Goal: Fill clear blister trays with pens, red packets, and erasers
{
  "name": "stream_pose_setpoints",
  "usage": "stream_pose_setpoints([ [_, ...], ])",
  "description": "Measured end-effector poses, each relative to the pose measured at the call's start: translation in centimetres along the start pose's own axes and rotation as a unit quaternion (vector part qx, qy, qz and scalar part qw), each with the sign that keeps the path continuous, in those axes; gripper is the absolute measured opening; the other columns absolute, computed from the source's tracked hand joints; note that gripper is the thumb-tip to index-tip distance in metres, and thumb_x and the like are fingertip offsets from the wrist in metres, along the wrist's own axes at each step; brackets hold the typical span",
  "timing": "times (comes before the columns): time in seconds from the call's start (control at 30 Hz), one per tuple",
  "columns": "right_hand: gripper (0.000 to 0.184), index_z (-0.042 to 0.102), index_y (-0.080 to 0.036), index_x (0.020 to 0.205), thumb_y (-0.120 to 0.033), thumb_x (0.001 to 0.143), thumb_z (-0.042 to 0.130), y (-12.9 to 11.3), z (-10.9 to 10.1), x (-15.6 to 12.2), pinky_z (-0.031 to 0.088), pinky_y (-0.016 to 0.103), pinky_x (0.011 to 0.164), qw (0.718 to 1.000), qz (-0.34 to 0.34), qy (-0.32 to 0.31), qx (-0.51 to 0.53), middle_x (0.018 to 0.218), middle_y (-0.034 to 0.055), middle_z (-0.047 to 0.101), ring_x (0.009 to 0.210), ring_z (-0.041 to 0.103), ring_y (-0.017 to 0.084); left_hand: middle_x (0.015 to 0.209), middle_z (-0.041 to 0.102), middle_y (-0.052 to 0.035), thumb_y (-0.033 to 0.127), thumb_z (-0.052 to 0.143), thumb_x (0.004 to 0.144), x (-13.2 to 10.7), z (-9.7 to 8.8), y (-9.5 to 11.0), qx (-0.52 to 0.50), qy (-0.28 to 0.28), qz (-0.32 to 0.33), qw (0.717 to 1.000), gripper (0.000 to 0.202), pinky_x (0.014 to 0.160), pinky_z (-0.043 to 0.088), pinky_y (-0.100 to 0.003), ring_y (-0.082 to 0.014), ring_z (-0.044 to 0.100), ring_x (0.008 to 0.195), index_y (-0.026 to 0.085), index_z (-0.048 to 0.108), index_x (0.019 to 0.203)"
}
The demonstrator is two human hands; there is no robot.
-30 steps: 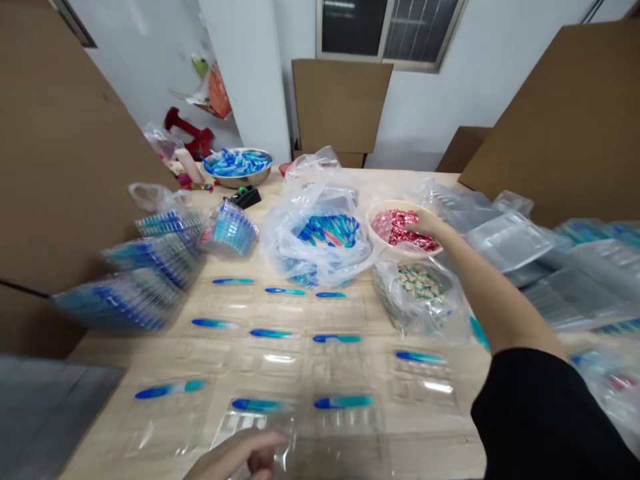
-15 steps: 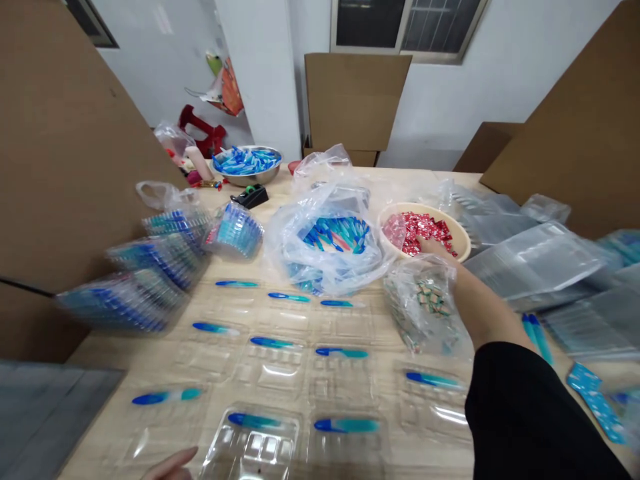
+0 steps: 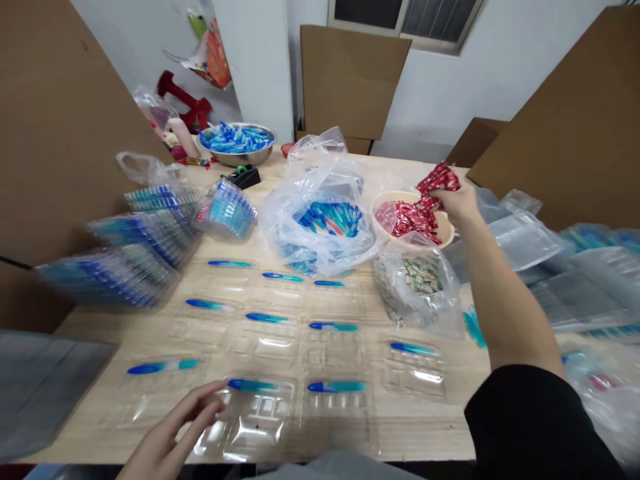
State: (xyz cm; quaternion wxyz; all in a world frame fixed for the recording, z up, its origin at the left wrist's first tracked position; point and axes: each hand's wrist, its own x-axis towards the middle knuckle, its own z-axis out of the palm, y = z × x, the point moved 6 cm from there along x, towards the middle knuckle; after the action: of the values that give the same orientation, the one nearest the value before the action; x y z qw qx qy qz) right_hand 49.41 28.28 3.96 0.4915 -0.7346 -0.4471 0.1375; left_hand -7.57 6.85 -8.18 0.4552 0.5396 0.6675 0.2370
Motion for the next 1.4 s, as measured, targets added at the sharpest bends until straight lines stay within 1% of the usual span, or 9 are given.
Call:
stream_pose_setpoints([
  [0.17,0.007,0.056,-0.012,0.081,-0.012,0.076,0.061,-4.6,0.1,-8.8,0.041,0.024,0.051,0.977,-0.013,-0.072,0.202,0.077,0.0027,0.064,0.053,0.050,0.005,0.097,0.075,-0.0051,0.061,0.065,0.072,1.8,2.6,5.1,-0.014,-0.013,0.078,0.997,0.045,0.080,0.058,-0.028,-0.0235,0.071,0.092,0.023,0.074,0.094],
  [0.4,0.038,0.049,-0.022,0.054,-0.046,0.061,0.078,-4.7,10.6,-27.6,0.034,0.025,0.035,0.824,0.080,-0.427,0.364,0.046,-0.0049,0.048,0.036,0.040,0.009,0.106,0.071,-0.0114,0.057,0.058,0.084,3.9,7.3,11.4,-0.240,-0.083,0.188,0.949,0.052,0.079,0.057,-0.033,-0.0192,0.068,0.087,0.016,0.064,0.116],
  [0.53,0.034,0.058,-0.022,0.069,-0.050,0.065,0.076,-3.0,14.8,-33.6,0.041,0.027,0.040,0.773,0.109,-0.502,0.372,0.052,-0.0050,0.053,0.041,0.047,0.011,0.094,0.072,-0.0072,0.051,0.065,0.081,3.9,8.4,11.7,-0.250,-0.095,0.187,0.945,0.039,0.075,0.056,-0.028,-0.0165,0.067,0.082,0.016,0.067,0.098],
  [0.7,0.044,0.063,-0.024,0.103,-0.049,0.068,0.073,0.3,15.7,-35.5,0.040,0.029,0.044,0.802,0.158,-0.471,0.332,0.064,-0.0038,0.059,0.046,0.048,0.013,0.081,0.069,-0.0024,0.043,0.072,0.075,4.0,5.4,7.0,-0.268,0.051,0.144,0.951,0.031,0.068,0.054,-0.024,-0.0120,0.063,0.069,0.016,0.065,0.088],
  [0.83,0.037,0.064,-0.023,0.092,-0.054,0.072,0.067,4.0,13.4,-34.4,0.040,0.032,0.047,0.870,0.158,-0.393,0.254,0.054,-0.0031,0.052,0.047,0.046,0.016,0.089,0.070,-0.0041,0.050,0.069,0.075,4.6,0.3,0.7,-0.260,0.201,0.103,0.939,0.043,0.061,0.054,-0.026,-0.0123,0.061,0.066,0.017,0.066,0.102],
  [0.93,0.027,0.059,-0.023,0.075,-0.049,0.071,0.068,6.3,11.8,-33.7,0.039,0.032,0.047,0.890,0.172,-0.344,0.245,0.053,-0.0029,0.050,0.047,0.045,0.015,0.102,0.070,-0.0075,0.041,0.061,0.081,5.3,-1.1,-1.4,-0.117,0.192,0.115,0.968,0.033,0.080,0.054,-0.031,-0.0181,0.064,0.089,0.017,0.070,0.102],
  [1.03,0.026,0.056,-0.023,0.068,-0.044,0.069,0.070,7.2,11.4,-33.8,0.038,0.031,0.047,0.886,0.193,-0.332,0.259,0.052,-0.0035,0.050,0.045,0.044,0.014,0.105,0.069,-0.0074,0.029,0.052,0.087,6.2,0.8,-0.9,0.011,0.129,0.155,0.979,0.025,0.095,0.047,-0.033,-0.0188,0.062,0.101,0.017,0.069,0.101],
  [1.2,0.028,0.064,-0.023,0.082,-0.049,0.072,0.069,6.9,12.2,-34.8,0.045,0.035,0.054,0.903,0.177,-0.328,0.214,0.061,-0.0003,0.060,0.055,0.055,0.020,0.102,0.066,-0.0095,0.017,0.043,0.093,8.4,6.8,1.8,0.180,0.031,0.211,0.960,0.023,0.093,0.045,-0.037,-0.0210,0.059,0.099,0.016,0.066,0.101],
  [1.4,0.044,0.066,-0.023,0.100,-0.059,0.075,0.065,4.8,14.0,-37.0,0.049,0.037,0.056,0.877,0.167,-0.395,0.216,0.068,0.0017,0.065,0.059,0.059,0.022,0.129,0.055,-0.0179,0.012,0.059,0.084,8.9,8.7,3.2,0.346,0.067,0.215,0.911,0.024,0.102,0.033,-0.052,-0.0341,0.047,0.121,0.016,0.069,0.106],
])
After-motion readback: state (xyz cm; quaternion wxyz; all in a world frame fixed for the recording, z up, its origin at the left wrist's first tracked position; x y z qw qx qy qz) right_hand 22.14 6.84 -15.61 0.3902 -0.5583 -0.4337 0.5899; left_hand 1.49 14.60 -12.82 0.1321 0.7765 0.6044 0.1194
